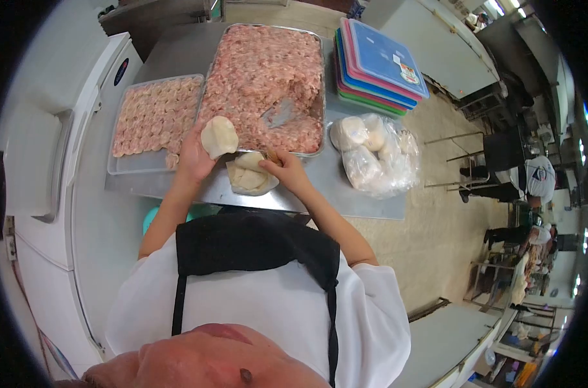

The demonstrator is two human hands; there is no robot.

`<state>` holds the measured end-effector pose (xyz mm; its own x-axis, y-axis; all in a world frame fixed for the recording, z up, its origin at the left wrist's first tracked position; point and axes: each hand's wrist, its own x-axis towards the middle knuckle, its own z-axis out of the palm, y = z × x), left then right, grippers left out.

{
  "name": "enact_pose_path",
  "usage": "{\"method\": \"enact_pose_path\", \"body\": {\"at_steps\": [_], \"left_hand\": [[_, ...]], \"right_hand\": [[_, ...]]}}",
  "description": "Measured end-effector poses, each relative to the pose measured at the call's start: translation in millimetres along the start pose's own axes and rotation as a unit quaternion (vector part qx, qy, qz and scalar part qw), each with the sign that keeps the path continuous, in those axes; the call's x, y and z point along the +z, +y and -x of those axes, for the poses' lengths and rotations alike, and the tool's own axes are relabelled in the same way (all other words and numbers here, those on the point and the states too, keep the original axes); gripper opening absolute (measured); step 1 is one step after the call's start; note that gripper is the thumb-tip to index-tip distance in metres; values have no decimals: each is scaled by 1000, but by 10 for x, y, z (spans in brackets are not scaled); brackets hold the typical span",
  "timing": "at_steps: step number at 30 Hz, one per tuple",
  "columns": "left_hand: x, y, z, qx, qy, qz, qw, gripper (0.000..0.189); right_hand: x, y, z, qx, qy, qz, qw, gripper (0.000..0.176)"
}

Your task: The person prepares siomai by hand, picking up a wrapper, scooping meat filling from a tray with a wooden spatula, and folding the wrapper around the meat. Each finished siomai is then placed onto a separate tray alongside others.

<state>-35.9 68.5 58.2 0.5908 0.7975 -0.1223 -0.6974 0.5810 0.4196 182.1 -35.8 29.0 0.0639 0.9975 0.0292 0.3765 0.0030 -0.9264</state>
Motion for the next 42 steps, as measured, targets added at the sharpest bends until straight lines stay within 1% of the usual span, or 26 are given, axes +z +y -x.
{"method": "enact_pose_path", "body": {"at_steps": [1,3,4,6,9,12,13,15,16,18,19,21,22,24,25,27,28,30,31,34,36,37,39,40,41,42], "left_hand": [[108,78,50,-22,12,8,1000,38],[110,8,-10,40,50,-146,987,36],[112,-41,-71,70,68,-220,970,35],[101,-109,-224,54,53,-141,987,33],[240,-230,-419,33,56,-67,996,34],[501,-293,-552,24,49,28,998,41],[600,-272,-559,22,44,68,996,45],[760,-177,-533,3,26,85,996,55],[796,-143,-535,-6,17,94,995,61],[621,-189,-705,45,29,91,994,67],[554,-204,-773,69,36,89,993,71],[560,-190,-796,54,69,72,994,76],[581,-188,-791,47,84,63,993,78],[736,-177,-725,37,63,79,994,76],[829,-153,-677,32,52,87,994,75],[880,-69,-641,43,96,75,992,76],[876,-41,-630,48,120,69,989,76],[834,-32,-670,60,115,32,991,74],[808,-26,-687,64,114,13,991,74],[771,53,-736,56,116,17,992,58],[647,133,-693,70,23,19,997,51],[618,172,-678,76,-25,18,997,50],[649,222,-507,71,-71,-189,977,54],[707,257,-403,66,-93,-291,950,58],[752,289,-353,152,-106,-416,890,60],[792,313,-311,235,-117,-529,807,62]], "right_hand": [[-33,34,-15,13,-1,11,1000,26],[-105,-1,-73,38,-1,33,999,30],[-116,-63,-107,20,30,1,999,27],[-147,-259,-162,-17,95,-65,993,25],[-329,-535,-260,50,54,-119,990,26],[-270,-485,-374,-27,112,17,993,30],[-279,-452,-386,-70,126,57,988,30],[-297,-421,-390,-152,150,136,967,28],[-378,-438,-366,-167,121,190,960,27],[-630,-546,-273,-193,60,294,934,25],[-677,-710,-225,-158,50,344,924,22],[-727,-1019,-112,-81,31,435,896,17],[-698,-949,-144,-116,47,425,896,18],[-622,-757,-256,-185,80,405,892,20],[-654,-847,-230,-157,54,435,885,19],[-817,-1142,-218,-107,-4,496,861,17],[-823,-1269,-198,-124,18,487,864,17],[-758,-1423,-113,-151,62,465,870,17],[-706,-1354,-135,-155,50,449,878,18],[-683,-1204,-252,-173,21,396,901,23],[-861,-1268,-277,-199,1,354,914,26],[-887,-1268,-280,-162,11,305,938,28],[-898,-1234,-254,-82,34,202,975,31],[-894,-1263,-222,-61,4,181,982,32],[-888,-1320,-181,-40,-25,160,986,33],[-878,-1368,-133,-18,-54,138,989,34]]}}
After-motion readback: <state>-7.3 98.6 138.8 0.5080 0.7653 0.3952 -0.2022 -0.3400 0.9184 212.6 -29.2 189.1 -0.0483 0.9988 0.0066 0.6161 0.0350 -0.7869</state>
